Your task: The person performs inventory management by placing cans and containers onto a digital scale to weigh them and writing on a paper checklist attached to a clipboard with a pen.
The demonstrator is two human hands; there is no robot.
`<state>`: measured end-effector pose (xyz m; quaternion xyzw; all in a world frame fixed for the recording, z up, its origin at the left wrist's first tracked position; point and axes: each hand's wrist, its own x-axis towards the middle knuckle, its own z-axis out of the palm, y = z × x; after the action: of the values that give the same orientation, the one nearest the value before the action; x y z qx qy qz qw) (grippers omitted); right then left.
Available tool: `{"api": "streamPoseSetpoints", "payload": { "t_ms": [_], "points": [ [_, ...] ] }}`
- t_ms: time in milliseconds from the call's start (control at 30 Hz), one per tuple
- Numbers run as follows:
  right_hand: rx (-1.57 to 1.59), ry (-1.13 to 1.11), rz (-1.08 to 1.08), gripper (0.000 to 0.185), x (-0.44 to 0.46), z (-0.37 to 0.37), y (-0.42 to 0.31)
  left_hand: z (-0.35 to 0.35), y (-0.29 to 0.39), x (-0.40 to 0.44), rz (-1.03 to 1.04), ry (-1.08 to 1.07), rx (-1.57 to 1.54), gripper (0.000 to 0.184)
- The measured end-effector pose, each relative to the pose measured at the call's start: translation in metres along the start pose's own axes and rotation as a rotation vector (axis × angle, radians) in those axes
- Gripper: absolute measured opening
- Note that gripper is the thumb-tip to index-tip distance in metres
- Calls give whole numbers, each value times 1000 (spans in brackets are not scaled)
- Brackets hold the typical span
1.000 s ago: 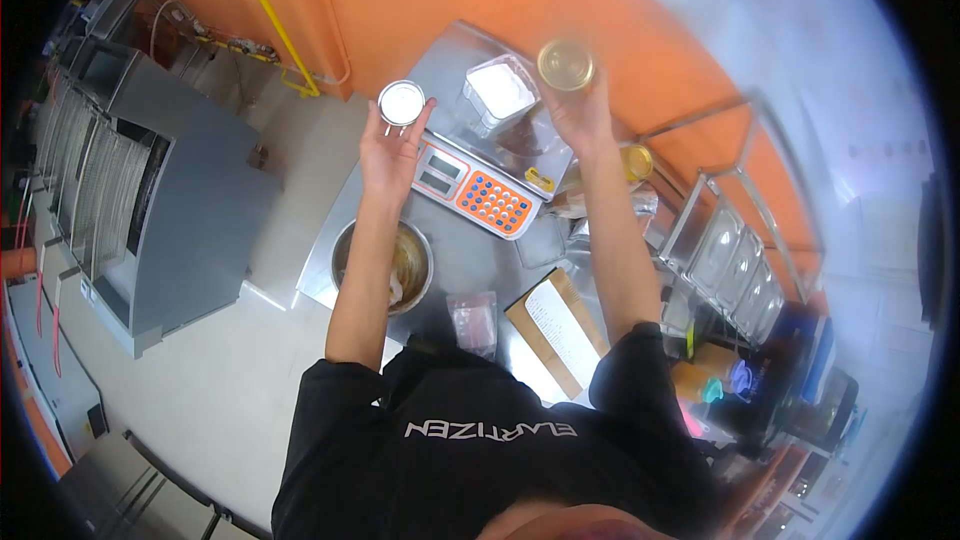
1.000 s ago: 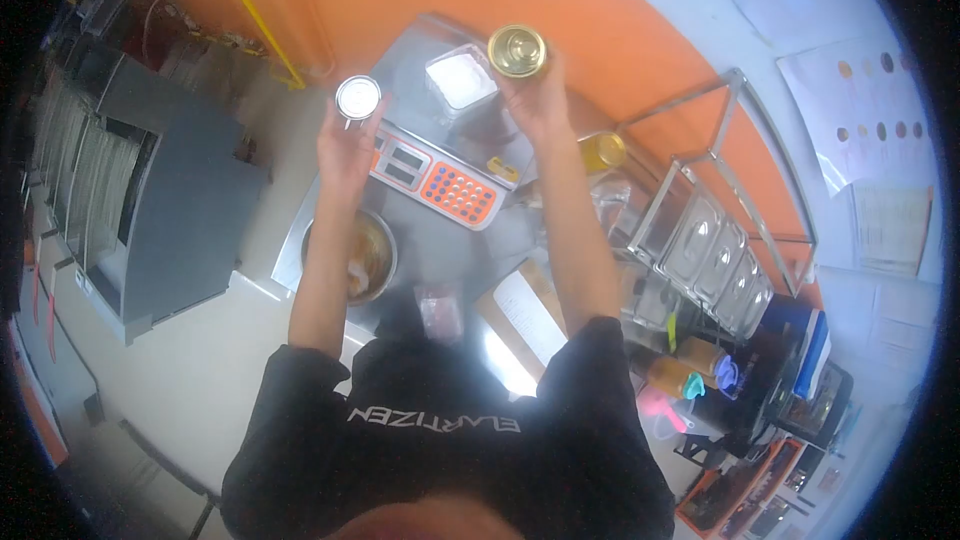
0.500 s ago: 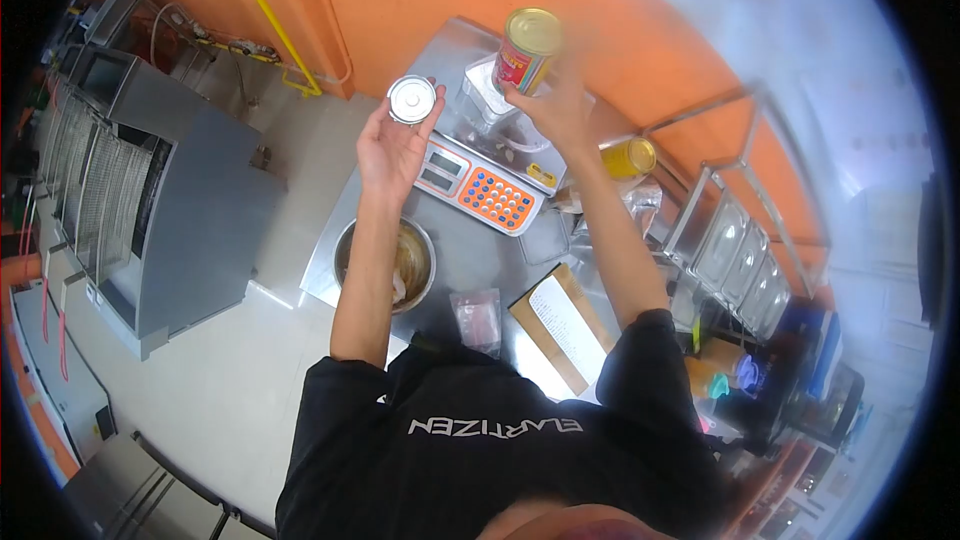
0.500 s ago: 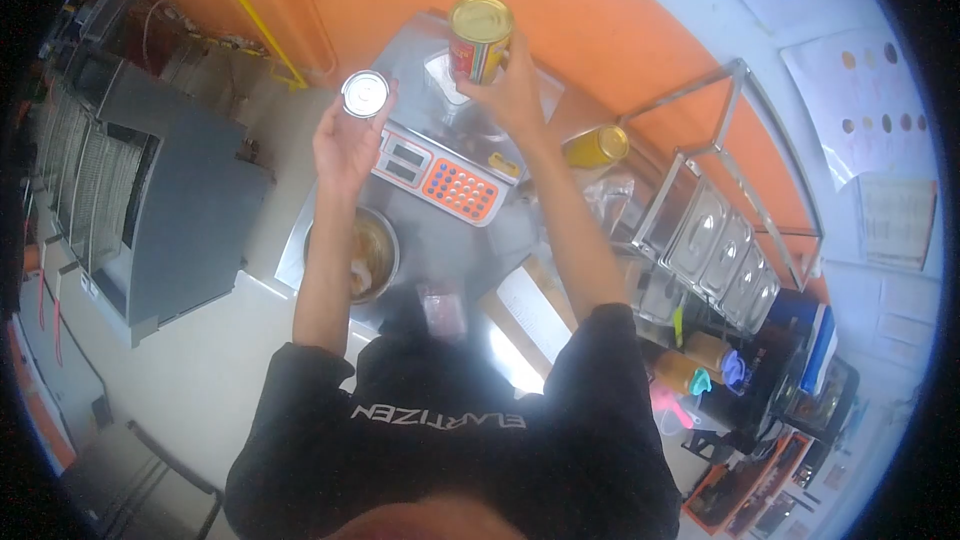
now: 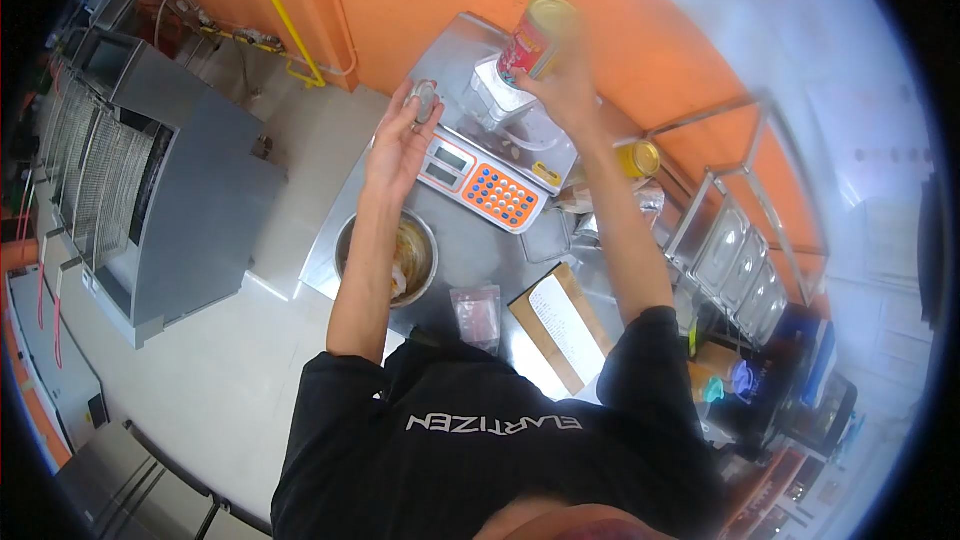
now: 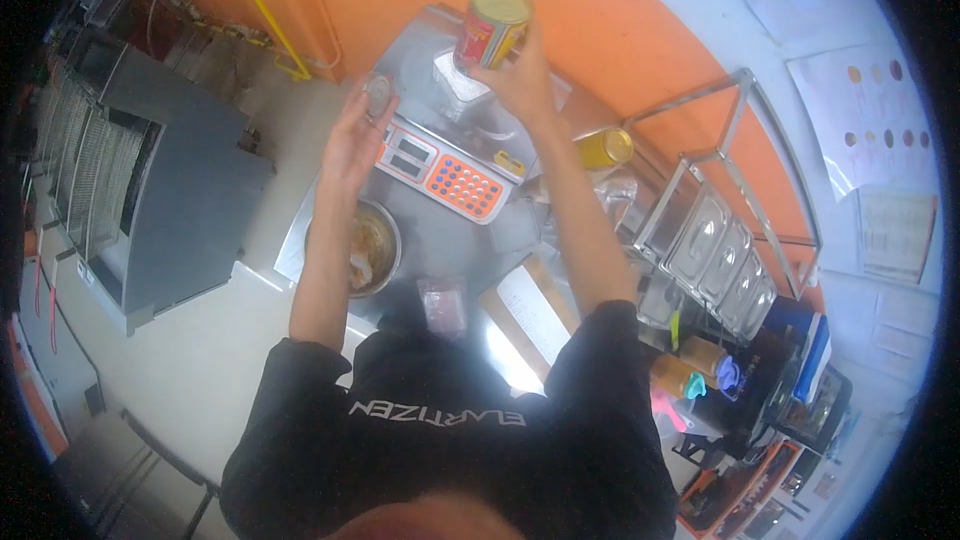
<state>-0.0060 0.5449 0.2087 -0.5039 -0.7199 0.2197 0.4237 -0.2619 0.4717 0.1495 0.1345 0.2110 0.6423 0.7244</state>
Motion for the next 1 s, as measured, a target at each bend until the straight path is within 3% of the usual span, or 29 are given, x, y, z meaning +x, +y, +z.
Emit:
{"api": "streamPoseSetpoints", "payload": {
  "t_ms": [133,200,267,367,600,700,1000],
  "points": [
    [101,157,83,91,-4,3,-7,-9,-6,4,-21,15,60,72],
    [308,242,173,82,-3,2,-4,-15,-7,6,-37,25,60,73],
    [643,298,298,69,-3,0,16,-17,-5,5,-55,62,64,73],
    [1194,207,530,52,3,-14,33,-25,-5,7,-57,76,94,73],
    [1354,223,603,56,0,-17,2,-26,-10,8,-98,125,113,70],
    [1428,213,582,44,3,-19,6,-28,-10,7,-115,125,115,69],
    [1334,176,503,50,4,-24,7,-27,-7,2,-118,152,111,64]
  ]
}}
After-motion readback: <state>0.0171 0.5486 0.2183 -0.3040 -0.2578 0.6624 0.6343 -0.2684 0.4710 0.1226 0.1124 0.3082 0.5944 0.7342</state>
